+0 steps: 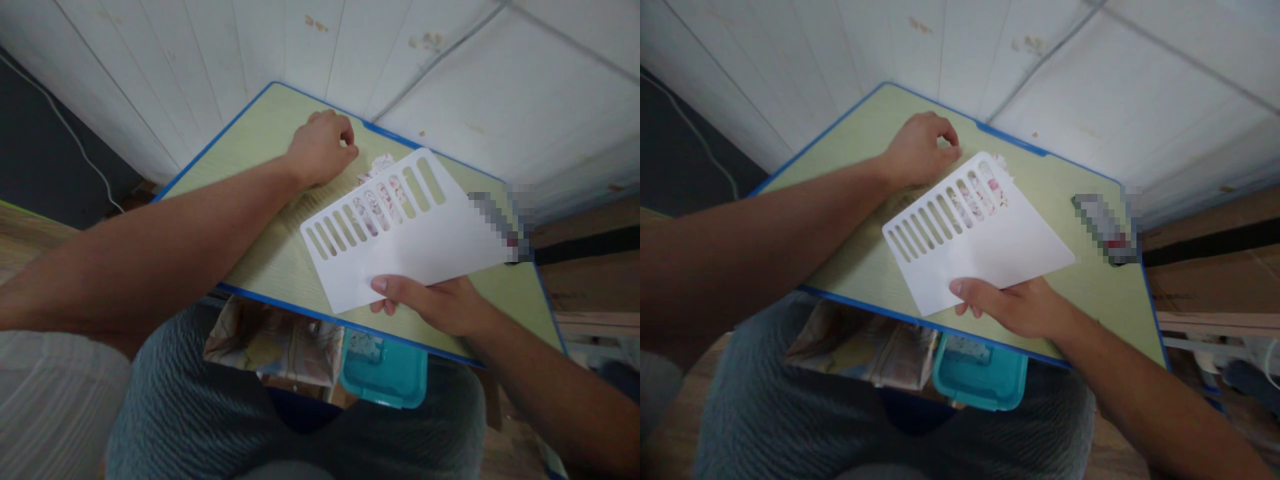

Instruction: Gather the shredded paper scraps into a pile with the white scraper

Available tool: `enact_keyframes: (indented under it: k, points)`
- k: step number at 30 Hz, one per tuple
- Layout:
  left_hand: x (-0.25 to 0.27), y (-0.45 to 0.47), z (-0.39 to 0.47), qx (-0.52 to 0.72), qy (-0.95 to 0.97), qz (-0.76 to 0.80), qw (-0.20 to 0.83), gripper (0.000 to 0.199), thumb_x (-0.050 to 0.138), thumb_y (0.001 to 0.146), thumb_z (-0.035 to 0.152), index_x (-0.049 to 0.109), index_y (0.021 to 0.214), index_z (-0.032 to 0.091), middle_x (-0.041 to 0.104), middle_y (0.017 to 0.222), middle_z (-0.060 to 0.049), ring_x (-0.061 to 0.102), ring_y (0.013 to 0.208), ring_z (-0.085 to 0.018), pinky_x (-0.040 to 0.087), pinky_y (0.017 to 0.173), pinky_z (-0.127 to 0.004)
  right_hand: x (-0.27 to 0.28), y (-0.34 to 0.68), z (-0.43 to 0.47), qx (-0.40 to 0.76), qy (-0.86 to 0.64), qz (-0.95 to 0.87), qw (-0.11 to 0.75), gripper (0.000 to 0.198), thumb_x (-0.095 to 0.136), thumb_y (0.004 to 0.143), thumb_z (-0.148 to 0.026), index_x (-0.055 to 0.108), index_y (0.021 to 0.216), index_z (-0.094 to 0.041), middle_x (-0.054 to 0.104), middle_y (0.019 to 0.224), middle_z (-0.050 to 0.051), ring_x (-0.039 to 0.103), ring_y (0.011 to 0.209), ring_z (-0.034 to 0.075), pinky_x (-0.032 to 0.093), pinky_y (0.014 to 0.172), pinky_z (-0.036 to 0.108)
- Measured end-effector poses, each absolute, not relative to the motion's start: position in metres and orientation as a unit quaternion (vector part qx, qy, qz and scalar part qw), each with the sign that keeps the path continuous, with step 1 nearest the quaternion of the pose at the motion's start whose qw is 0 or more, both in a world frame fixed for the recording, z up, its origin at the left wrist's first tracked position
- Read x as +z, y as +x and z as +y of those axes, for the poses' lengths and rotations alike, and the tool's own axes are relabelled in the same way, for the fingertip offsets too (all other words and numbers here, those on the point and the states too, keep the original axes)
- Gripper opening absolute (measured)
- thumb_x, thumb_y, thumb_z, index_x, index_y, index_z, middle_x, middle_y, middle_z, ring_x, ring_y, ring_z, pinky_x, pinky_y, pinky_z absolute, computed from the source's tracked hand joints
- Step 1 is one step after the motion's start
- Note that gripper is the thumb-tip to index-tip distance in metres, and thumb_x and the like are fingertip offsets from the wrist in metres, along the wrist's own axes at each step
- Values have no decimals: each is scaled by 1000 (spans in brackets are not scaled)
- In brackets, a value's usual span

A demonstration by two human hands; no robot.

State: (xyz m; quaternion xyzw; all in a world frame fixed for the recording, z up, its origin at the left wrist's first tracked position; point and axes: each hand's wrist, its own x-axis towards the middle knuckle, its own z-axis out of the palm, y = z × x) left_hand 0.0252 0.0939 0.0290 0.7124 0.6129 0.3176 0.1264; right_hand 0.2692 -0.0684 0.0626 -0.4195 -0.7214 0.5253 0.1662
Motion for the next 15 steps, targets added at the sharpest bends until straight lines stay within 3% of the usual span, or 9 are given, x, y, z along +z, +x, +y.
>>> enact_keyframes:
  k: [3,7,15]
  points:
    - [30,26,93,313,715,612,129,17,68,101,34,82,107,38,81,137,-2,63,135,-31,47,124,-51,63,269,-69,533,-410,-723,160,44,84,100,-54,77,68,-26,80,67,4,76,60,21,67,64,33]
    - [29,27,94,314,714,615,112,12,70,100,26,80,101,32,80,137,-8,64,135,-30,50,121,-49,64,269,-70,539,-413,-717,156,41,84,100,-51,77,67,-27,81,69,4,77,61,22,67,63,33]
    - [29,25,95,316,716,612,112,10,71,100,27,78,97,34,80,132,-5,66,132,-28,51,121,-45,66,269,-70,535,-379,-740,153,38,84,103,-45,78,69,-29,84,73,4,81,66,25,70,67,36]
